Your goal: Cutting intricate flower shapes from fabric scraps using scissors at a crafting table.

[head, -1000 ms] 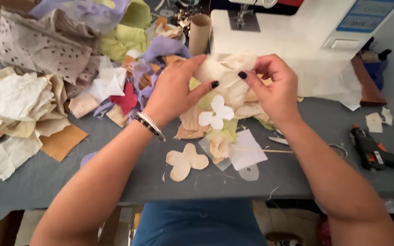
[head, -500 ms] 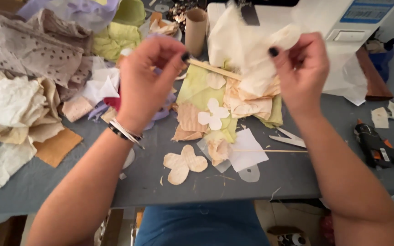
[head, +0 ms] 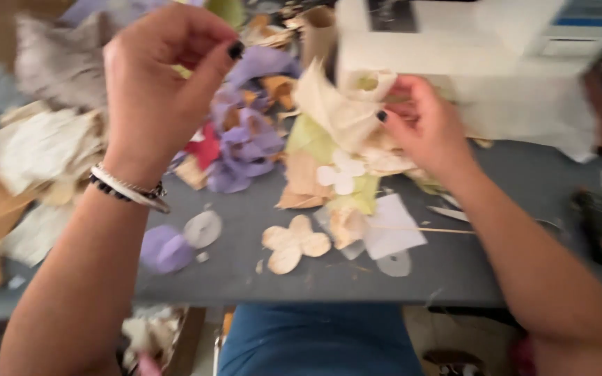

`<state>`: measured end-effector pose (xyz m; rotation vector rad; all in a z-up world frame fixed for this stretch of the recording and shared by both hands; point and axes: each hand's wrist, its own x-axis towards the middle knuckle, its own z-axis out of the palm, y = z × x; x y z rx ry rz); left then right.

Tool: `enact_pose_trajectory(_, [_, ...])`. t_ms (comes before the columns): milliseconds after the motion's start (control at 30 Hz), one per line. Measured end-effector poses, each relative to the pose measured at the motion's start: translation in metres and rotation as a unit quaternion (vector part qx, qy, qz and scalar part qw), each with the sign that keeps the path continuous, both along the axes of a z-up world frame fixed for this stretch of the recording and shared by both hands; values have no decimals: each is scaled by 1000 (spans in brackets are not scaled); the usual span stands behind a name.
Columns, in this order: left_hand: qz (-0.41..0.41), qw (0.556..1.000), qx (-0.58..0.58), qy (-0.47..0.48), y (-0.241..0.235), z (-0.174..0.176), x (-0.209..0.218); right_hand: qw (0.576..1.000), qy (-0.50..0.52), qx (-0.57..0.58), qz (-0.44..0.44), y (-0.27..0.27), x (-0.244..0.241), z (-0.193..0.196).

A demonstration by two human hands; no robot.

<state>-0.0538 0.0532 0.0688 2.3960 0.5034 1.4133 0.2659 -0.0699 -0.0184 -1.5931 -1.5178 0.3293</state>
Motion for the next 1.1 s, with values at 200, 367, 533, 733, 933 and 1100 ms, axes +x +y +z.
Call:
enact_pose_trajectory(200, [134, 982, 16, 129, 4, -11, -71, 943, -225, -220, -110, -33, -30, 72])
enact_pose_trajectory(367, [195, 964, -24, 178, 4, -35, -124, 793, -441, -420, -9, -29, 28, 39])
enact_pose_trajectory(533, [230, 945, -12, 232, 0, -48, -157, 802, -458, -383, -10, -21, 70, 4])
enact_pose_trajectory(733, [326, 902, -51, 280, -4, -57, -188, 916, -351, -185, 53, -16, 117, -32])
enact_pose_trajectory(933, [328, 899, -31, 289, 15, -57, -174, 924, -323, -200, 40, -16, 87, -8])
enact_pose_trajectory(1100, [266, 926, -12, 268, 52, -51, -137, 964, -262, -15, 43, -25, 45, 11])
